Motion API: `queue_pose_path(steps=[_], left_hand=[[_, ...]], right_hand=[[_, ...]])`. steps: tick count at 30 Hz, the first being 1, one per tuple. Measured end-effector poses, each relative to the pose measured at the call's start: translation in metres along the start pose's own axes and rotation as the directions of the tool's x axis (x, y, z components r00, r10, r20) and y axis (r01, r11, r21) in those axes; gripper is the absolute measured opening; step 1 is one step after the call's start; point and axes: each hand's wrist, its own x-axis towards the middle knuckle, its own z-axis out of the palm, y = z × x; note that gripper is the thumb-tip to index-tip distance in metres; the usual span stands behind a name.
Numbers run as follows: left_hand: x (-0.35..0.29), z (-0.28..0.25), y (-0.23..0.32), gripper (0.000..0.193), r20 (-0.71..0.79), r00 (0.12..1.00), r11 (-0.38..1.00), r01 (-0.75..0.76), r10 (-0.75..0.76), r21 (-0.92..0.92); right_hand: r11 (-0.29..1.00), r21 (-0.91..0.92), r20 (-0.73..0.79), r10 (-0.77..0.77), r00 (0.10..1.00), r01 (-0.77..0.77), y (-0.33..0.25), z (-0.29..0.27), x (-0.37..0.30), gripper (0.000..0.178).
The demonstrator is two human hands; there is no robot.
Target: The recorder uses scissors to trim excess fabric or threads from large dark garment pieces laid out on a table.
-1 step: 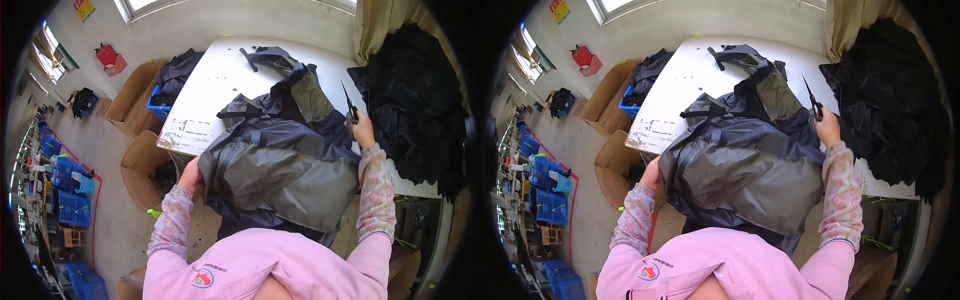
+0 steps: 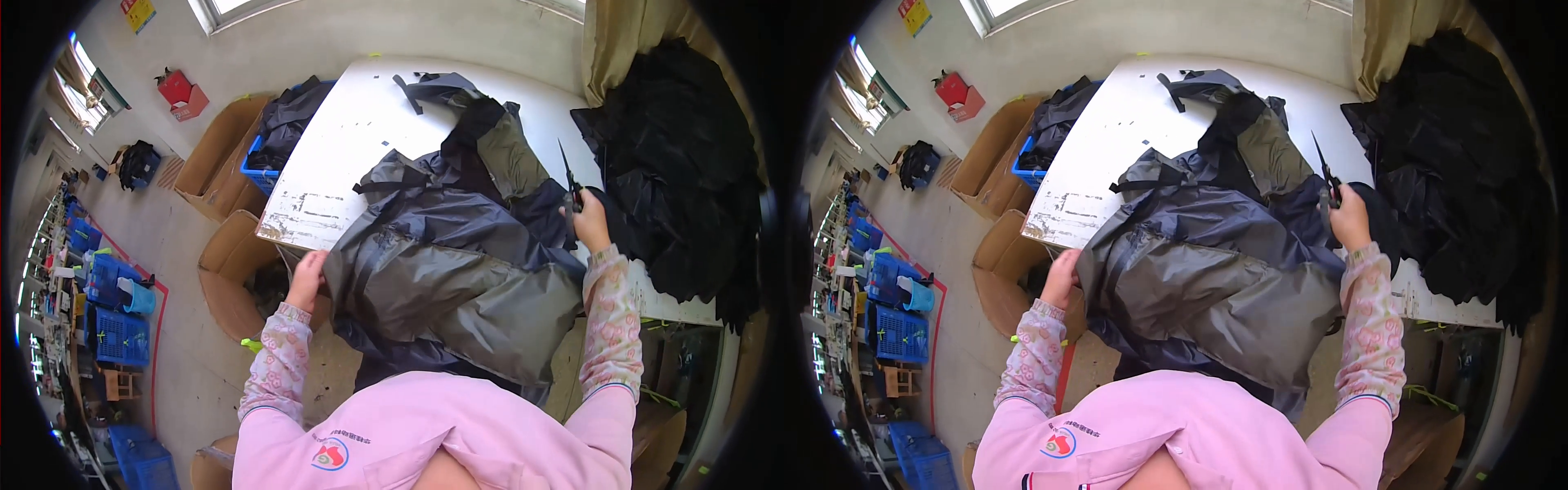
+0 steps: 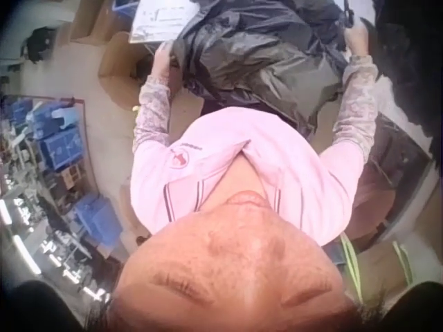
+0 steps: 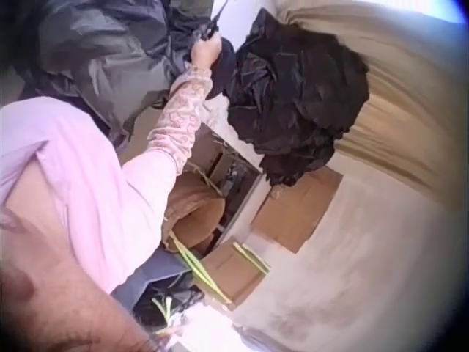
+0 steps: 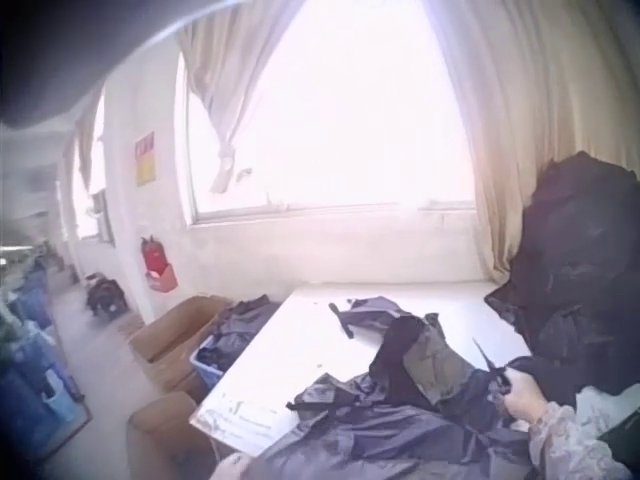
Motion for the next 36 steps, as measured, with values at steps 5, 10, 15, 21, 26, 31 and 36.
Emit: queue_pose_path(steps=[5, 10, 15, 21, 26, 31, 36], left_hand=[[0.008, 0.006, 0.017, 0.013, -0.040, 0.799, 0.770, -0.562, 0.599, 0.303], [0.008, 0.074, 0.052, 0.022, 0.493, 0.566, 0.380, -0.819, 0.661, 0.430], [0.054, 0.090, 0.050, 0.035, 0.718, 0.523, 0.084, -0.830, 0.460, 0.551], [0.077, 0.097, 0.052, 0.020, 0.773, 0.534, 0.141, -0.843, 0.342, 0.520], [0.071, 0.092, 0.050, 0.018, 0.717, 0.514, 0.481, -0.831, 0.471, 0.279], [0.061, 0.074, 0.064, 0.020, 0.682, 0.722, 0.907, -0.358, 0.119, 0.221], [0.054, 0.081, 0.064, 0.018, 0.723, 0.689, 0.958, -0.242, 0.058, 0.153]], right_hand=[[0.930, 0.343, 0.212, 0.057, 0.976, -0.129, -0.027, 0.024, -0.062, 0.025], [0.865, 0.426, 0.325, 0.129, 0.937, -0.266, -0.043, 0.030, -0.102, 0.026], [0.970, 0.220, 0.251, 0.048, 0.967, -0.106, -0.009, 0.051, -0.130, 0.025], [1.000, -0.003, 0.200, 0.012, 0.980, -0.012, 0.005, 0.062, -0.143, 0.039], [0.965, 0.235, 0.165, 0.079, 0.983, -0.117, 0.012, 0.065, -0.137, 0.029], [0.850, 0.451, 0.271, 0.161, 0.949, -0.273, 0.014, 0.033, -0.130, 0.025], [0.880, 0.386, 0.283, 0.171, 0.944, -0.276, 0.022, 0.027, -0.123, 0.026]])
